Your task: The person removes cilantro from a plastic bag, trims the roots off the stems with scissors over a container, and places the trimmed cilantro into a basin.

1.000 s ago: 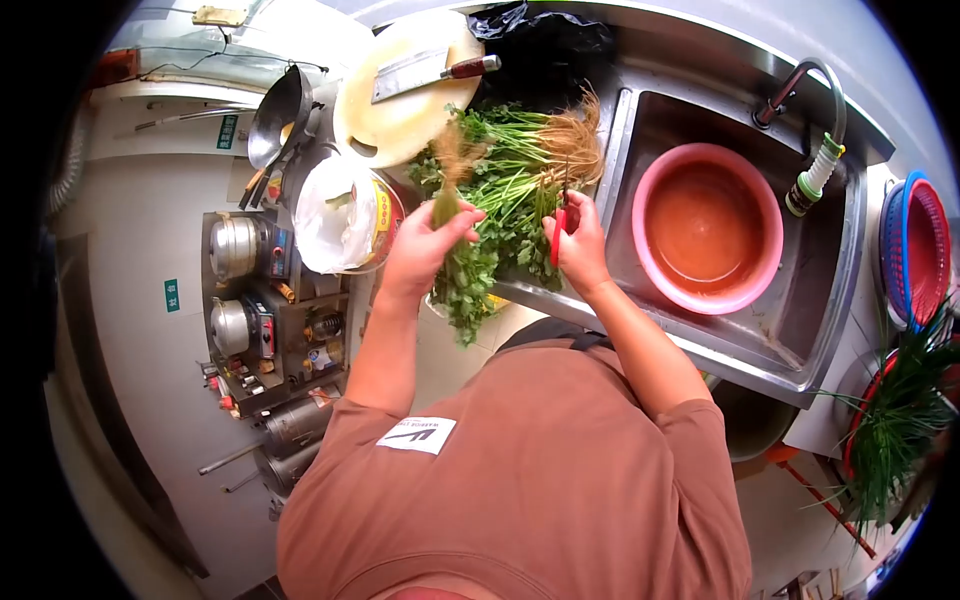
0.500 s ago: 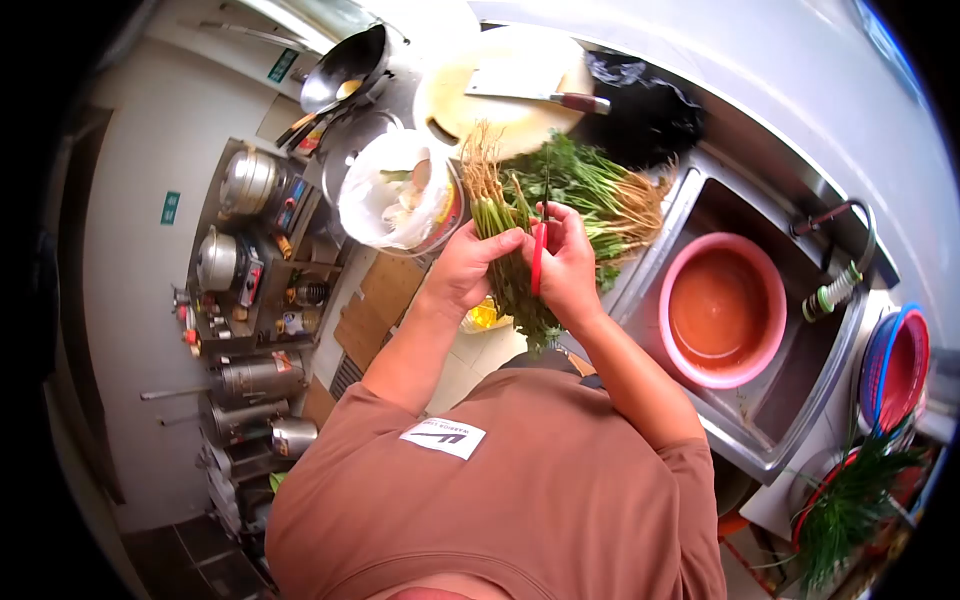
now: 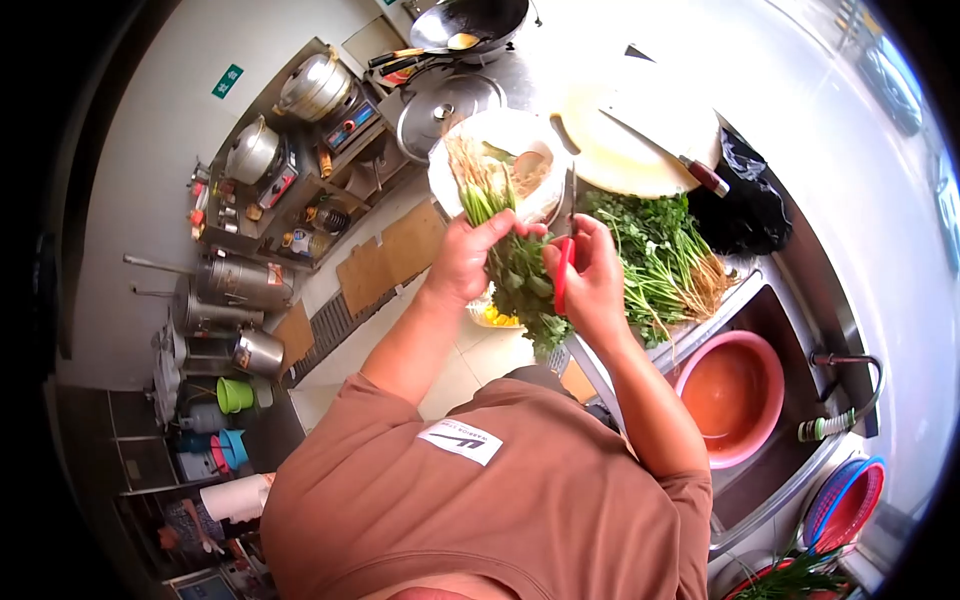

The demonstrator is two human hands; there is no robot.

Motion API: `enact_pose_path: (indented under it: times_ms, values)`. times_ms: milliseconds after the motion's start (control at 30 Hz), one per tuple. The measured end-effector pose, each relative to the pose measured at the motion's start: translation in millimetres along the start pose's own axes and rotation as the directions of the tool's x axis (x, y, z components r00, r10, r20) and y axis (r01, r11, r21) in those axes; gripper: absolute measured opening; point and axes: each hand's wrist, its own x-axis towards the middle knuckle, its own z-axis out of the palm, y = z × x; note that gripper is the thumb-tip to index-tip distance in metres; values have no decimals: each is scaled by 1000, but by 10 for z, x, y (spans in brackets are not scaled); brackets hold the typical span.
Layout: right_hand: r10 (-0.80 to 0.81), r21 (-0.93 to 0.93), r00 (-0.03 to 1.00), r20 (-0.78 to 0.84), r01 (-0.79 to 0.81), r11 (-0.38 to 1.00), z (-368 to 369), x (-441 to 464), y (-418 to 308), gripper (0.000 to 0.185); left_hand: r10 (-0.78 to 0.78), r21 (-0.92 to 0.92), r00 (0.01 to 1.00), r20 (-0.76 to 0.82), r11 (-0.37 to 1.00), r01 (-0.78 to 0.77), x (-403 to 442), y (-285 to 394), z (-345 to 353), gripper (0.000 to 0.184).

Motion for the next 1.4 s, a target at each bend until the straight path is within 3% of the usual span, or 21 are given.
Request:
enact_pose_path:
  times_ms: [67,133,200,300,333,400,467,533,600,767,900,967,1133,1333,1400]
  values:
    - [-67,-76,998,-21,65,995,-56,69,62,50,-15,39,999,-38,999,16,30,204,-76,14]
    - [-185,-327,981,-52,158,932,-181,142,190,48,-51,72,999,10,996,50,121,312,-217,14]
    - [-207,-334,975,-77,170,927,-369,127,490,48,-66,67,997,28,996,64,213,260,-333,10]
    - [108,-133,991,-77,-117,984,-540,-2,725,49,-108,60,994,33,993,106,235,192,-373,9]
    - [103,-112,994,-49,-107,988,-608,-33,908,50,-111,68,994,18,992,110,224,196,-368,9]
    - [152,-182,985,-81,-164,969,-717,-90,1188,51,-107,80,994,2,991,107,221,244,-397,10]
    - [242,-326,947,-211,-301,896,-789,-108,1294,51,-64,148,996,58,987,54,215,384,-476,9]
    - [193,-182,974,-121,-213,960,-698,-104,997,46,-87,152,995,41,985,80,238,490,-557,9]
    - [175,-236,983,49,-159,959,-526,9,606,45,-187,186,980,71,967,171,309,551,-666,9]
    - [225,-346,893,389,-85,934,-27,393,-67,57,-191,208,981,44,962,178,410,633,-680,12]
    - [221,-413,884,412,-35,910,181,638,-165,61,-210,253,977,39,948,194,447,736,-720,12]
    - [244,-433,883,401,-52,900,253,720,-192,59,-273,370,960,68,900,230,478,764,-775,15]
    - [226,-470,903,364,-32,882,366,830,-189,48,-205,329,978,34,926,183,489,795,-846,18]
    - [235,-489,880,413,-4,872,436,1001,-136,39,-196,408,980,42,899,162,632,790,-958,20]
    - [360,-548,833,419,-84,833,449,1075,-204,37,-250,477,967,55,857,194,698,802,-1000,19]
